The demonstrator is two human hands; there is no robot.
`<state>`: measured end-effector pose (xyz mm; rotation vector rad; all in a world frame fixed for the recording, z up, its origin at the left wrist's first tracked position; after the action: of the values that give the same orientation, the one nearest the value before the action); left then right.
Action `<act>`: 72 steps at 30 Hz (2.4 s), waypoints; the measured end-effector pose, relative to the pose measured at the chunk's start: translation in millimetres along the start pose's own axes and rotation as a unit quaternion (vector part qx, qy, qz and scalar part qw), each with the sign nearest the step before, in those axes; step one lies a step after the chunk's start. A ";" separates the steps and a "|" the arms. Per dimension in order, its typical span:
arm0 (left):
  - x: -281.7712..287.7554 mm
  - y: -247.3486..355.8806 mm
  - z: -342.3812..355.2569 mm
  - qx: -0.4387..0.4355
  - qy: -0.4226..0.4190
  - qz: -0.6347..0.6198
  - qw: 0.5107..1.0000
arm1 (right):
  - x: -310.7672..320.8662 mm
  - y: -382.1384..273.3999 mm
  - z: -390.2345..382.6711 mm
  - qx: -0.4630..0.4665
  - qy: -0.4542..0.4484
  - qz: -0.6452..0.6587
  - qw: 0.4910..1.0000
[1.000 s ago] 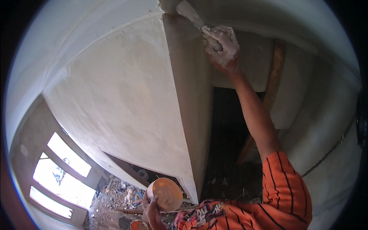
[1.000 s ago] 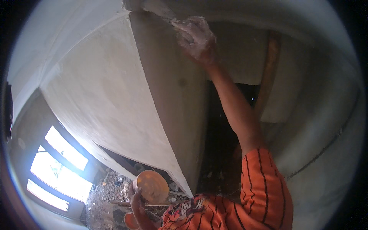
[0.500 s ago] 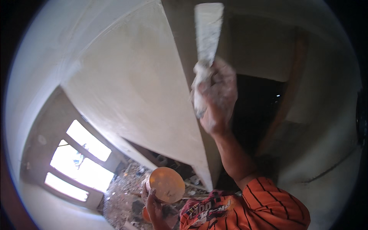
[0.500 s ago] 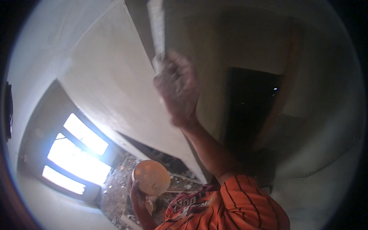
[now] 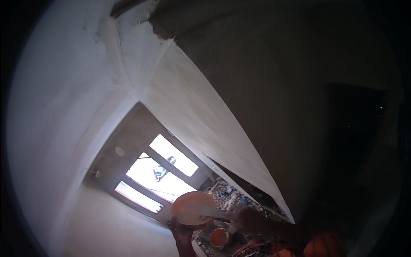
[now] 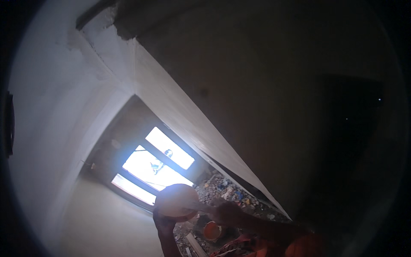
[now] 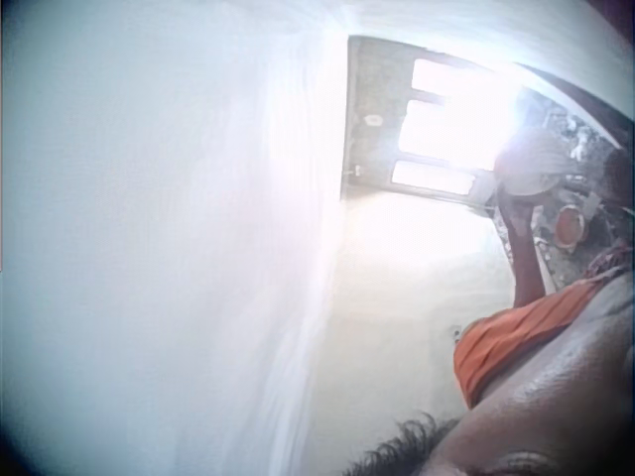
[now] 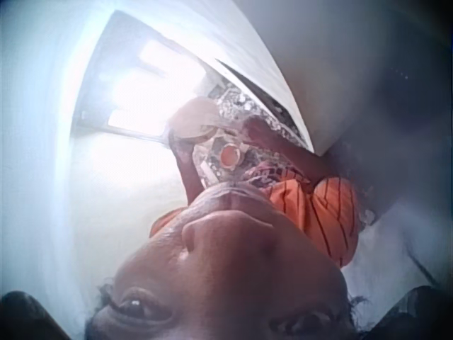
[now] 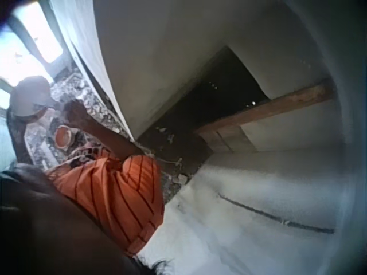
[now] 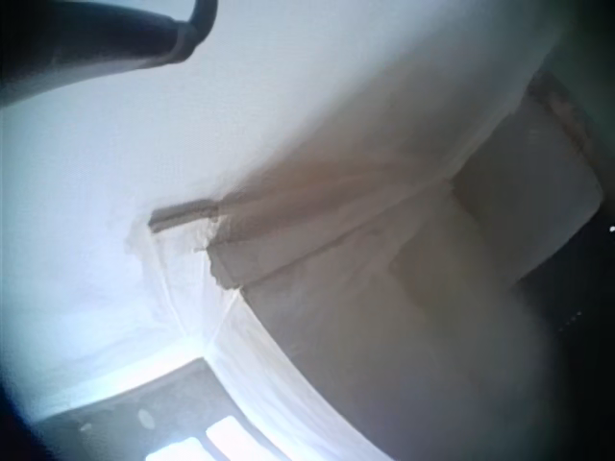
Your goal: The person scoops plaster from a bowl using a trowel and applies it to the upper wall and ceiling areas. The person repeatedly smooths the plaster along the wall-ceiling junction and corners while standing on a scaffold.
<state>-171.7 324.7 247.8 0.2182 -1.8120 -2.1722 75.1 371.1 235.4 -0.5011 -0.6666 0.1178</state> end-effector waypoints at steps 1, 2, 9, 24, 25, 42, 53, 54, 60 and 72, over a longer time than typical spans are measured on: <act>-15.2 11.2 6.4 -0.021 -0.022 0.017 0.999 | 14.6 8.4 -6.0 -0.017 0.014 0.002 1.000; -40.0 29.4 -3.5 -0.057 -0.046 0.037 0.997 | 19.7 20.0 -16.4 -0.032 0.014 0.010 0.999; -30.5 -32.2 -22.6 0.077 0.087 -0.316 0.942 | 60.7 51.3 -78.1 -0.065 -0.093 -0.032 0.993; -118.2 35.7 -116.0 -0.210 0.216 0.264 0.917 | -100.8 -3.1 -69.5 0.033 -0.010 0.215 0.976; -116.2 39.8 -120.1 -0.232 0.227 0.268 0.907 | -115.4 -10.6 -71.8 0.031 -0.026 0.224 0.974; 19.1 -2.0 -160.5 -0.231 0.273 0.278 0.892 | -98.5 6.9 -13.8 -0.126 0.073 0.409 0.901; 45.5 42.3 -178.1 -0.291 0.278 0.173 0.899 | 256.3 -102.1 195.0 0.188 0.569 0.221 0.769; 57.6 33.8 -176.5 -0.247 0.283 0.158 0.913 | 264.5 -104.2 203.3 0.190 0.578 0.223 0.762; 106.8 6.5 -176.5 -0.142 0.328 0.196 0.913 | 292.1 -113.8 248.9 0.103 0.574 0.158 0.797; 95.3 8.2 -162.6 -0.151 0.315 0.140 0.927 | 290.8 -111.1 232.0 0.105 0.590 0.097 0.795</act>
<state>-210.6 140.8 231.9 0.4863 -1.0693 -1.8525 153.8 444.3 608.5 -0.3327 0.6341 0.0494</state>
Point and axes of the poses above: each hand's wrist, its own z-axis towards the middle knuckle, its own x-axis out of the back of the hand, y = z × x, the point moved 10 cm from there along z, towards the middle knuckle, and after that the axes turned 7 degrees about x, right-handed, at the moved point
